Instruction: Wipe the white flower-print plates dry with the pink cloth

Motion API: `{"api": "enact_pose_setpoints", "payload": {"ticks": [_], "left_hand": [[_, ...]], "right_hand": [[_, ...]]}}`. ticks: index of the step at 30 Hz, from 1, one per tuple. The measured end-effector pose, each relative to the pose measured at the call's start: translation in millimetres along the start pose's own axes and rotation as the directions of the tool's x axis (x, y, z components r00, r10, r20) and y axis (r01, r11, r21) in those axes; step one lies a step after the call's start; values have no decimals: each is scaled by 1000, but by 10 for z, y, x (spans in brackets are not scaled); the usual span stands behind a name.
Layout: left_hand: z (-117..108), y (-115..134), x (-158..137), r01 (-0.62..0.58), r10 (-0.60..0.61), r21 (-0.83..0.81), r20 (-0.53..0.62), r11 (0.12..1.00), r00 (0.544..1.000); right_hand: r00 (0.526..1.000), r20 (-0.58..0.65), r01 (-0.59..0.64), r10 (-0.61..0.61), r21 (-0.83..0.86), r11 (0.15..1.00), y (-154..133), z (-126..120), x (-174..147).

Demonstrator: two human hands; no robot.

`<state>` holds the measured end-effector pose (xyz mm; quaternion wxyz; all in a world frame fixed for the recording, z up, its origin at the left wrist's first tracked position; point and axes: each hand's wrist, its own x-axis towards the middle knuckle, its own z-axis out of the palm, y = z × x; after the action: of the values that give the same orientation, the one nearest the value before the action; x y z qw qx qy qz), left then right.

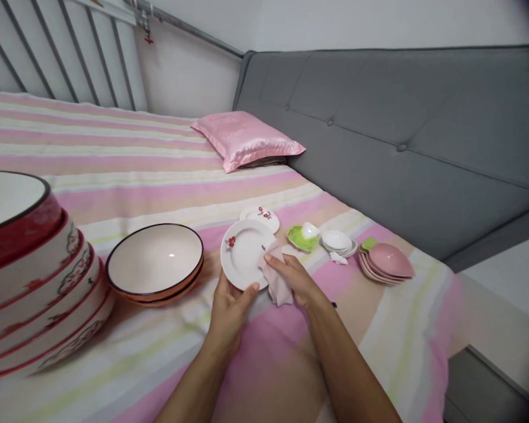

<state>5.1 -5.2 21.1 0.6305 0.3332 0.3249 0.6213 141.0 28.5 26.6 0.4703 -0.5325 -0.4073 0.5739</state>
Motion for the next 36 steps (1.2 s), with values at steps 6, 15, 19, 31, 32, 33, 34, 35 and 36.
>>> {"api": "enact_pose_setpoints", "payload": {"ticks": [6,15,19,31,32,33,34,35,36], "left_hand": [[41,49,-23,46,-46,4,12,999,999],[-71,35,56,33,-30,180,-24,983,999],[-128,-24,96,-13,51,314,-115,949,992],[-178,58,38,-415,535,746,93,521,840],[-181,58,38,-399,527,747,77,532,846],[-185,55,38,-381,517,742,55,551,854],[-189,50,39,-368,508,732,34,573,860],[-192,45,41,-361,504,721,19,591,863],[-195,40,42,-361,505,712,11,602,863]], "right_hand": [[996,-78,49,-44,70,996,48,52,15],[875,-262,409,-408,-54,911,0,-101,71],[758,-175,517,-629,-426,742,-37,-156,13],[532,315,640,-786,-757,130,-152,-21,-132],[511,310,638,-802,-762,113,-149,-9,-125],[493,298,633,-817,-768,101,-142,3,-115],[477,282,624,-832,-776,95,-131,13,-104],[463,265,615,-846,-783,91,-116,22,-91],[452,249,608,-857,-789,92,-99,30,-80]]}}
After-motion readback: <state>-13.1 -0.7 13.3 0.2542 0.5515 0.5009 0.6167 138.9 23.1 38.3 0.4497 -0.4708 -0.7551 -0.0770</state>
